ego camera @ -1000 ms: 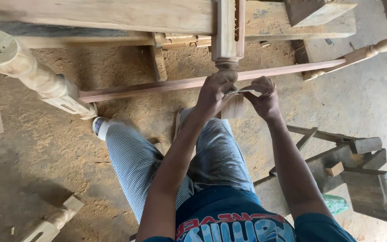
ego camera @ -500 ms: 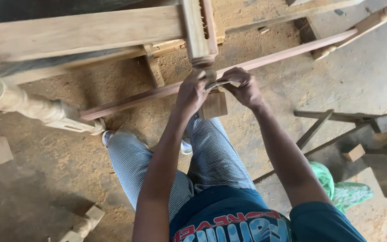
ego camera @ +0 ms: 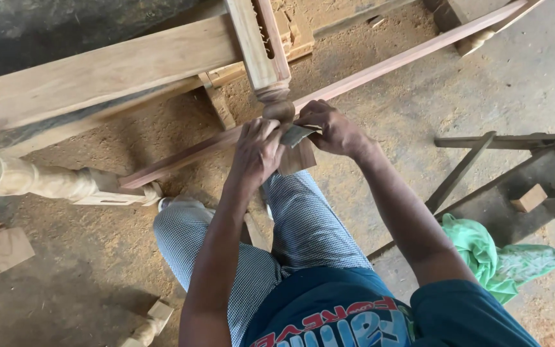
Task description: Sanding a carved wooden furniture leg by hand with sandpaper to smooth the surface.
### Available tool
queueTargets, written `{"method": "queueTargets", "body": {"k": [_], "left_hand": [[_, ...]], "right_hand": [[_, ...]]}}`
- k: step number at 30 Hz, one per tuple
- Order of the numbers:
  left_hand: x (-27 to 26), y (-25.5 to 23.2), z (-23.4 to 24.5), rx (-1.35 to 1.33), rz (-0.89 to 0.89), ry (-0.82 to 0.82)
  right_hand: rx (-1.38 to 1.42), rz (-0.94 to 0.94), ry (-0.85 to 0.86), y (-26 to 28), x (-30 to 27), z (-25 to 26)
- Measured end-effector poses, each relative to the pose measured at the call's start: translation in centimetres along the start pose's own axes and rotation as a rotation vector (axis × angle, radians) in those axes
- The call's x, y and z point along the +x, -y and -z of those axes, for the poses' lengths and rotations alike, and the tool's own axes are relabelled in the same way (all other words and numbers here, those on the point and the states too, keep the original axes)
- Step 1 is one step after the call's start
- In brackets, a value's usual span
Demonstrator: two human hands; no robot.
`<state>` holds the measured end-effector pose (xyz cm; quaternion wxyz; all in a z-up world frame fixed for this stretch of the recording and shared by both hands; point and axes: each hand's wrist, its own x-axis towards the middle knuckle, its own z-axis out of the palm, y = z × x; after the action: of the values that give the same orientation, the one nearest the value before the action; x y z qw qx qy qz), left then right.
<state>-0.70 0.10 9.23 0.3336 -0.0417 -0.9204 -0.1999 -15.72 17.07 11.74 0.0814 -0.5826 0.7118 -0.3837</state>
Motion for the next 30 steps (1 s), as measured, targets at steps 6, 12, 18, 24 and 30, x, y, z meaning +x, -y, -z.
{"method": "queueTargets", "body": {"k": [6, 12, 18, 24, 30], "left_hand": [[1.6, 0.0, 1.6, -0.176, 0.327, 0.123], [7.2, -5.1, 5.0, -0.234, 0.414, 0.301], [8.1, -5.7, 4.3, -0.121, 0.359, 0.436], [3.2, 0.0, -2.3, 0.131, 0.312, 0.559], [5.2, -2.3, -4.5, 0.272, 0.206, 0.544]], "right_hand": [[0.309, -0.274, 0.028, -1.8, 0.8, 1.5], [0.742, -0.430, -0.089, -3.1, -0.8, 0.3], [0.871, -0.378, -0.185, -2.6, -1.2, -0.2], [0.979, -0.362, -0.323, -4.3, -2.3, -3.6], [1.029, -0.435, -0.562, -7.4, -3.7, -8.7]]}}
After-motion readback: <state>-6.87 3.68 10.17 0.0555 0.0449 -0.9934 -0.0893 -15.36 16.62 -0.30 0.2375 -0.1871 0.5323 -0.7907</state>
